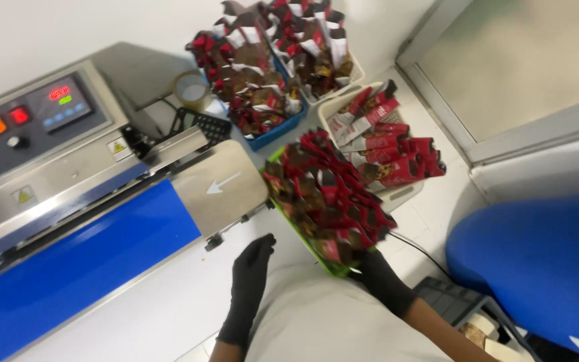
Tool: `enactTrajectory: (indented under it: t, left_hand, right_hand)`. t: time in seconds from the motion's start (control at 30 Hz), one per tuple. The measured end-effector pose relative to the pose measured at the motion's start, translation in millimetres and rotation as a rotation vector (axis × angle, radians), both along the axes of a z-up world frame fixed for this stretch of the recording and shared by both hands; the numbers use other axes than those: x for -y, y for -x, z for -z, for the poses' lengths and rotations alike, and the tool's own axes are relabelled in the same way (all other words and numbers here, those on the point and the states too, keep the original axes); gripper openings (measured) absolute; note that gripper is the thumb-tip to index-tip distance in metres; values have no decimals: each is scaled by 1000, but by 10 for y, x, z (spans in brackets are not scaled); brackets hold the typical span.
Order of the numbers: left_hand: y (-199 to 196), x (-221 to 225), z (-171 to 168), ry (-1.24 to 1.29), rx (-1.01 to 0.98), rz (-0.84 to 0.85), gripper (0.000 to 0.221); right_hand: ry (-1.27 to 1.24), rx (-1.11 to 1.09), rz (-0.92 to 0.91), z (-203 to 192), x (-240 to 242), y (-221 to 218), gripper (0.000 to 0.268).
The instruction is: Placing individual packets onto a conveyor belt for sealing and organizing product bins
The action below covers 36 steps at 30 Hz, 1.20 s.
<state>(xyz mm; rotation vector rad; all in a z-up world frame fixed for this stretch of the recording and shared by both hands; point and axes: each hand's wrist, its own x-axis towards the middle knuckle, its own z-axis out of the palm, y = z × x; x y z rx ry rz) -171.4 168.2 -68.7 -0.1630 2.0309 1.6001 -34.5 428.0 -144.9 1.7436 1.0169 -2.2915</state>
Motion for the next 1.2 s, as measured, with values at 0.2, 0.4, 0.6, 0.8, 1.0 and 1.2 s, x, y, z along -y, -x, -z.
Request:
enactTrajectory:
  t: [0.2, 0.4, 0.6, 0.8, 1.0, 1.2]
  left_hand:
    - [-126, 60, 96, 85, 299, -77, 52]
    - [99, 82, 138, 75, 229, 51, 62]
    - [-281, 121, 486, 176, 181, 139, 62]
    - [-1214, 505, 820, 16, 169, -192, 63]
    - [-1390, 50, 594, -179, 663, -510, 43]
    - [-1418, -932, 465, -624, 603, -501, 25]
  right_hand:
    - [-54, 41, -127, 494, -475, -524, 41]
    - [-99, 72, -201, 817, -787, -1191, 34]
    - [-158, 63, -363, 499, -1121, -1100, 29]
    - [-544, -74, -1161, 184, -1042, 105, 60]
    - [-785, -426, -1070, 382, -960, 1278, 49]
    - [-987, -625, -769, -589, -772, 961, 43]
